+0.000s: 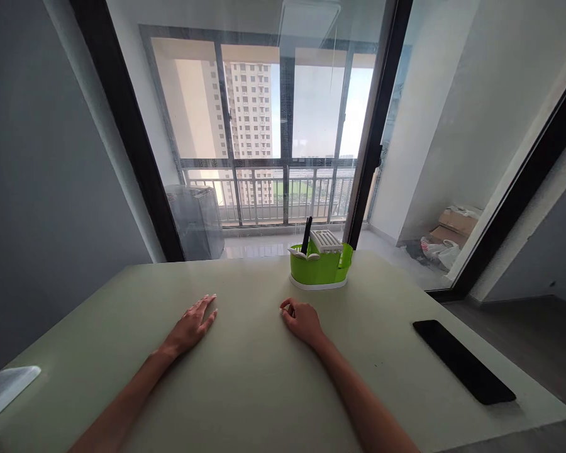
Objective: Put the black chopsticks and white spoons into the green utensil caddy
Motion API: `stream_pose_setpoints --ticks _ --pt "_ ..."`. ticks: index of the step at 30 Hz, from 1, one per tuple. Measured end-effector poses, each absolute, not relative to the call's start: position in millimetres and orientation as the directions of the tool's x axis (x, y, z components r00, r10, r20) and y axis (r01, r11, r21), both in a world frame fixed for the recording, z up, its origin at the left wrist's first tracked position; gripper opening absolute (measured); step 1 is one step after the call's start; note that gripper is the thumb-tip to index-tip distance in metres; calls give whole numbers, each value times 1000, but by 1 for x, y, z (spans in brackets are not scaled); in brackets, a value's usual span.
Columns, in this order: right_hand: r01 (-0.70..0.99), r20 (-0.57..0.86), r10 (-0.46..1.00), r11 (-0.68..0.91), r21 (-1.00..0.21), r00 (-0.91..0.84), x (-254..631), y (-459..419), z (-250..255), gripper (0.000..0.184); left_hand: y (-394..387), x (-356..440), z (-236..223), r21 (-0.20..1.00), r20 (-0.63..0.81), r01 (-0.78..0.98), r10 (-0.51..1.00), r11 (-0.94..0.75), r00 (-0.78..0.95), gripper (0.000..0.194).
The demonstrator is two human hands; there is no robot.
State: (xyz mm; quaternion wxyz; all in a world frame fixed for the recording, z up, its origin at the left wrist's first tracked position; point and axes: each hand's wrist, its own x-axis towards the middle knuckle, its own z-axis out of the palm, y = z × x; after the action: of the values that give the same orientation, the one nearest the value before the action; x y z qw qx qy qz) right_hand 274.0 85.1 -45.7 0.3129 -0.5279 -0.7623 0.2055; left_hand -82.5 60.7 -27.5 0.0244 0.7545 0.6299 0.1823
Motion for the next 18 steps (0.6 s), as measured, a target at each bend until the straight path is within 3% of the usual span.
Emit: stream_pose_setpoints --ticks 18 --pt "667 282 929 368 -648 -239 274 87 -49 21 60 -83 -28 222 246 952 957 -209 152 62"
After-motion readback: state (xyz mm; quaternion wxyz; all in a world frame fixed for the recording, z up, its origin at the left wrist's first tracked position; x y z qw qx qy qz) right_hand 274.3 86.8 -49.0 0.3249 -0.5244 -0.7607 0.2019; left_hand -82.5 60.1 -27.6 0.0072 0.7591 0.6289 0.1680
